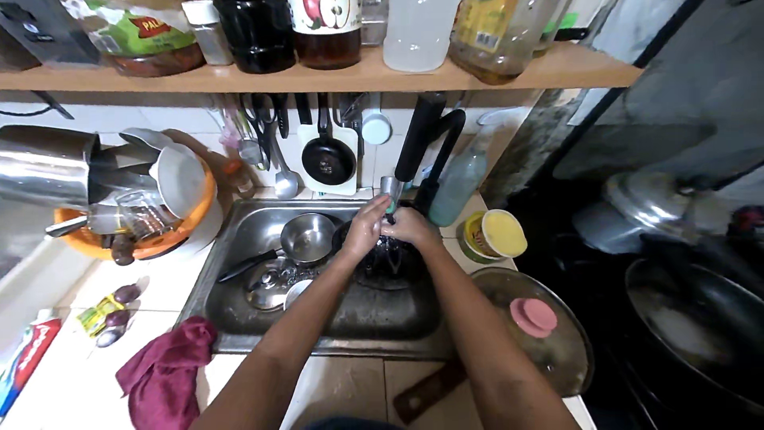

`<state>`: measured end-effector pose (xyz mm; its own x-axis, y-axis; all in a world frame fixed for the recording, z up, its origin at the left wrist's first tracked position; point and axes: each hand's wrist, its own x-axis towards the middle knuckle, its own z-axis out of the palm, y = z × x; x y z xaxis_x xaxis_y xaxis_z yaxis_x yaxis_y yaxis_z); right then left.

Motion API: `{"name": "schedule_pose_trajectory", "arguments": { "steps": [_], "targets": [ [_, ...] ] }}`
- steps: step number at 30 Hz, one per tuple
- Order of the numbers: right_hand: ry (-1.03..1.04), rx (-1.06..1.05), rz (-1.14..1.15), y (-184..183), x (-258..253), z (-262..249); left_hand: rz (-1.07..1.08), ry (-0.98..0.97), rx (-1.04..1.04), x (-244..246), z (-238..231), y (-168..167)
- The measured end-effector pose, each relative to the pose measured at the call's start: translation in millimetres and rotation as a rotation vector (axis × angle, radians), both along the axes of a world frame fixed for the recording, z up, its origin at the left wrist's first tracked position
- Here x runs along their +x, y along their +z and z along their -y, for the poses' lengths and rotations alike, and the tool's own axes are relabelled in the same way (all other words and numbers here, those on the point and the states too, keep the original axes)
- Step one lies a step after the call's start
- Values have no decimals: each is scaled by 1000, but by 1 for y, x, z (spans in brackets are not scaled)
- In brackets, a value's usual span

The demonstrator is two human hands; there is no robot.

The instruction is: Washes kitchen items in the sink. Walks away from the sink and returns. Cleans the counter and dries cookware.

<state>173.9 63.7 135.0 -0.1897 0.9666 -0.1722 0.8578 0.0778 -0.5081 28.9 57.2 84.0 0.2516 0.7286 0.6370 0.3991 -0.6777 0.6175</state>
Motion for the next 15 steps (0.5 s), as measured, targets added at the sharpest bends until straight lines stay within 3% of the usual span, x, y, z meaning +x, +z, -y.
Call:
{"name": "schedule_pose_trajectory", "arguments": {
  "steps": [6,11,15],
  "targets": [
    [-64,189,-13,-14,8,7,117,292,-2,-3,17,-40],
    [-203,221,20,-11,2,21,203,470,-504,-19,26,-45],
    [-287,177,63,-11,-4,20,40,405,-390,-2,40,-35]
  ]
}}
